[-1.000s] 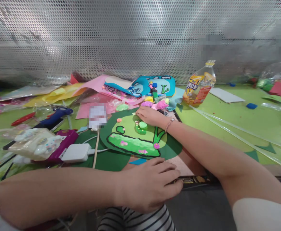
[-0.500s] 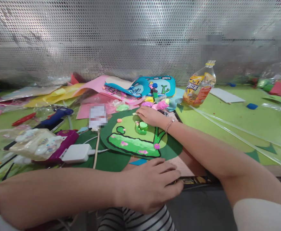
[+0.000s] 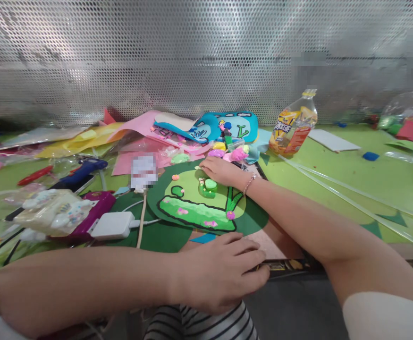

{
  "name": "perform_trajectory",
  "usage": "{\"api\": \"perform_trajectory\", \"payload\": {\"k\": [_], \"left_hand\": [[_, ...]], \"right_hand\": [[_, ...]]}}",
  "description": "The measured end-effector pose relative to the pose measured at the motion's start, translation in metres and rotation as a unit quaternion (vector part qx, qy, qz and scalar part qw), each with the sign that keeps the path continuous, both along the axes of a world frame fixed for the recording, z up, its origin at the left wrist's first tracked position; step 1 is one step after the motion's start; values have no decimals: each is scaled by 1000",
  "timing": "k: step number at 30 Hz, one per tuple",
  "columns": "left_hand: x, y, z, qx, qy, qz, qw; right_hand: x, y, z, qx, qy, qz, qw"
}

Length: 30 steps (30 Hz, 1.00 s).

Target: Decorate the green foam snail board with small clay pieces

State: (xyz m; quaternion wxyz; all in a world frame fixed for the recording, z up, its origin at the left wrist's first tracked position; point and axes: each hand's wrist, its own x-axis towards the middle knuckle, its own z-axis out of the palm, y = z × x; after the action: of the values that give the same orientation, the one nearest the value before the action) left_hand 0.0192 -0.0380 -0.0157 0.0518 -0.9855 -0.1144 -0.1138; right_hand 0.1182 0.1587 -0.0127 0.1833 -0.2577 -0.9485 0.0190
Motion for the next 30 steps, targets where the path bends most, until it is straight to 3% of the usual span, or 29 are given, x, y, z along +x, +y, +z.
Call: {"api": "perform_trajectory", "payload": {"k": [30], "left_hand": [[1, 0, 0, -8, -3, -2, 1000]], "right_hand": [[2, 8, -6, 37, -12, 35, 999]]}}
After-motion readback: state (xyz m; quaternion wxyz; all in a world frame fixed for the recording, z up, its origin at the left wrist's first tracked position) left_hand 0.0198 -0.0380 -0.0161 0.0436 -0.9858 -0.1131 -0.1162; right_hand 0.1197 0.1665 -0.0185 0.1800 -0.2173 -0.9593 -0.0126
